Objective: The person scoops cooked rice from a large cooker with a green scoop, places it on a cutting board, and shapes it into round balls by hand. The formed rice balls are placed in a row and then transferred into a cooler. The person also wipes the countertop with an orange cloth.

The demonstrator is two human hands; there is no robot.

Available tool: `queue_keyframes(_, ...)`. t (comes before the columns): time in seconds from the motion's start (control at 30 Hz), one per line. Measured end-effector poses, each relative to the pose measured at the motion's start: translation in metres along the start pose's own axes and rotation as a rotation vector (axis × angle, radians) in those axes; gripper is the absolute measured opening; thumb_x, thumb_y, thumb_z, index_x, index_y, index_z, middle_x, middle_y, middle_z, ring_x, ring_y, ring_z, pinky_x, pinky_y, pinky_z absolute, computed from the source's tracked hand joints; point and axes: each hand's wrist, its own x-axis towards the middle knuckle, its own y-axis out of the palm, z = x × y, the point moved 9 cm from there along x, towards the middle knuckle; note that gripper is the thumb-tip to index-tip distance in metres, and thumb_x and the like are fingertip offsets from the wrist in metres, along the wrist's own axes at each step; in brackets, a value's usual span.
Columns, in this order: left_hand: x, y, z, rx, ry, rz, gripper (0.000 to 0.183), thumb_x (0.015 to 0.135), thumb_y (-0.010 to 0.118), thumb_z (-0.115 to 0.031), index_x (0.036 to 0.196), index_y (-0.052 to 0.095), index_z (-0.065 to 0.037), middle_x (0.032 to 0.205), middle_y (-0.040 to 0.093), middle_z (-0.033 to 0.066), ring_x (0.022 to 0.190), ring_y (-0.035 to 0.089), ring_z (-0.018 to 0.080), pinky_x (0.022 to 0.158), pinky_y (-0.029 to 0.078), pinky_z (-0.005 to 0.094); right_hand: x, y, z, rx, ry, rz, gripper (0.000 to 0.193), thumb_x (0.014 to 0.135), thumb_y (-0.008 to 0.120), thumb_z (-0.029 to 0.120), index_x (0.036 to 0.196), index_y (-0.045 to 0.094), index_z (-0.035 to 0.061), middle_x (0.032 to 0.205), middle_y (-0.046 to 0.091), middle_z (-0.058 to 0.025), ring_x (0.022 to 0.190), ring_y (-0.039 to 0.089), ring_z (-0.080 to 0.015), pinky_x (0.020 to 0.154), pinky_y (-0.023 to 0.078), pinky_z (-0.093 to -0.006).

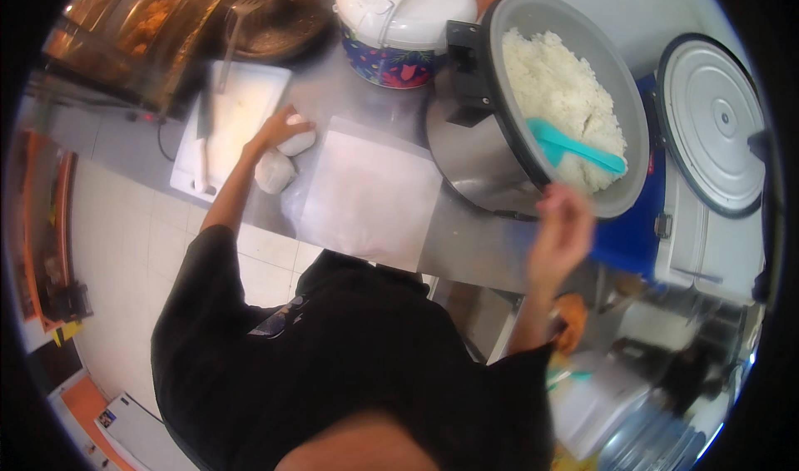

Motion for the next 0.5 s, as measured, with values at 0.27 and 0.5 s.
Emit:
queue_keyframes(0.27, -0.015, -0.01, -0.037, 0.351, 0.325, -0.282, 0.056, 0.078, 0.072, -0.039, 0.124, 0.055, -0.011, 0.127, 0.05, 0.0155, 0.124, 0.042, 0.0347, 0.101, 0.036, 0.0457, 0.127, 0.025, -0.035, -1.158, -0.39, 0.937, 0.031, 0.085, 0.066, 0.02, 0.111, 0.058, 0.0054, 0.1, 0.064, -0.0155, 0.095, 0.059, -0.035, 0.081, 0.045, -0.0431)
queue_keyframes(0.5, -0.096, 0.026, -0.102, 0.025, 0.49, -0.361, 0.054, 0.079, 0.074, -0.025, 0.126, 0.052, -0.011, 0.135, 0.044, 0.0159, 0.125, 0.041, 0.0376, 0.102, 0.034, 0.0464, 0.227, 0.019, -0.013, -1.162, -0.241, 0.487, 0.026, 0.096, 0.049, 0.026, 0.11, 0.051, 0.0041, 0.085, 0.063, -0.024, 0.083, 0.062, -0.0415, 0.073, 0.046, -0.0502)
